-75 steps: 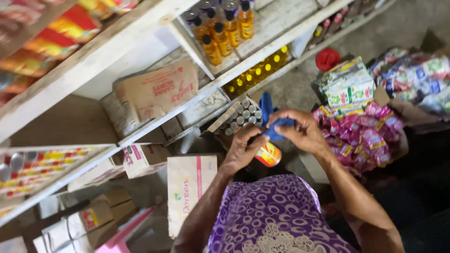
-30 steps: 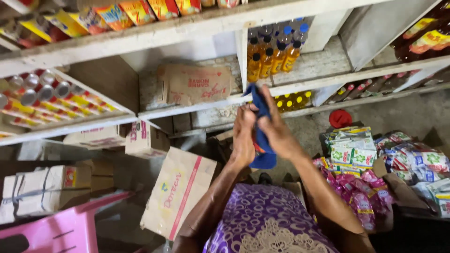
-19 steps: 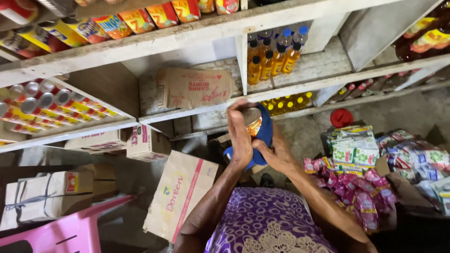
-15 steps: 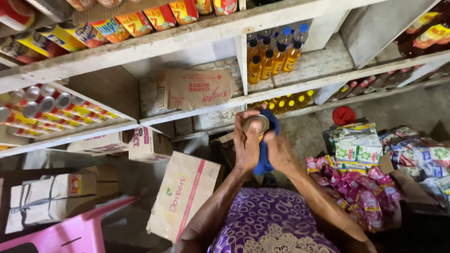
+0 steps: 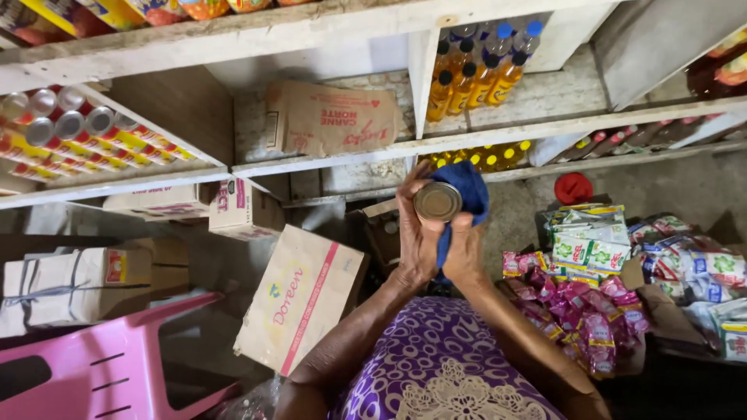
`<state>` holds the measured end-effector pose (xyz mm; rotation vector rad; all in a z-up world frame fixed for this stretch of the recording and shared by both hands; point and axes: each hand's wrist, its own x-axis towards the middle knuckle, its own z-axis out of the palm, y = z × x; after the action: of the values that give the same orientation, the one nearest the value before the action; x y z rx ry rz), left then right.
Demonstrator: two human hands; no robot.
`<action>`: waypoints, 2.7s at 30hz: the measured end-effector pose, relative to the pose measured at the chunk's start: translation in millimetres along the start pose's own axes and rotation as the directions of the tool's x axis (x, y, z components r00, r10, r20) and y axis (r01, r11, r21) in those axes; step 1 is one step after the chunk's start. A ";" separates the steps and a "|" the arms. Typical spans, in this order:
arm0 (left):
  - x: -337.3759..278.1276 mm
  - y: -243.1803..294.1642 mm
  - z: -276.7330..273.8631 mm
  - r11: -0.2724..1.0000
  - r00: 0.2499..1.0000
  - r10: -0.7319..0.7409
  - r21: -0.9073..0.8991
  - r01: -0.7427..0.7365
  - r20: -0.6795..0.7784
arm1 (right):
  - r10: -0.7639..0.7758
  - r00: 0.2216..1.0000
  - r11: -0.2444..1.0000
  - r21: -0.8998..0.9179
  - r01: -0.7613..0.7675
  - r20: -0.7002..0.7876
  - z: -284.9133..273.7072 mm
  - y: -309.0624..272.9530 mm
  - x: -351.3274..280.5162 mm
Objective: Wiping canned food with a blue cloth and arranging them on shelves.
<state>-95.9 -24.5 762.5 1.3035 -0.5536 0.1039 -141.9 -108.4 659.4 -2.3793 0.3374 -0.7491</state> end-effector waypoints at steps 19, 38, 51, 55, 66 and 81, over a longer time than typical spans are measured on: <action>-2.1 -3.5 -14.7 0.988 0.986 -0.152 -0.049 0.149 -0.066 | 0.423 0.853 0.672 0.526 -0.521 0.305 2.0 -35.1 13.6; -5.5 -16.2 -18.4 0.987 0.997 0.058 0.143 -0.066 0.059 | 0.393 0.833 0.188 0.852 -0.488 0.391 -35.8 -68.0 60.6; 43.6 -17.4 -17.3 0.686 0.748 -0.618 -0.631 0.364 -0.241 | 0.634 0.462 -0.213 0.714 -0.666 0.620 -5.3 -71.4 46.4; 49.2 -32.9 -28.8 0.367 0.594 -0.786 -0.904 0.222 -0.173 | 0.390 0.921 0.659 0.707 -0.258 -0.027 -11.0 -111.0 15.6; 52.6 -72.5 -61.6 0.218 0.550 -0.835 -0.899 0.379 0.030 | -0.367 0.929 0.786 0.547 0.289 0.037 -22.7 -66.3 24.3; 51.9 -73.0 -63.5 0.180 0.466 -0.880 -0.973 0.146 -0.093 | -0.399 0.916 0.861 0.359 0.360 0.037 -35.5 -80.9 28.5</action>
<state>-2.6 2.2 711.2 0.1912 0.6051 -0.3527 -135.3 -74.0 745.3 -2.1540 -0.3056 -0.7725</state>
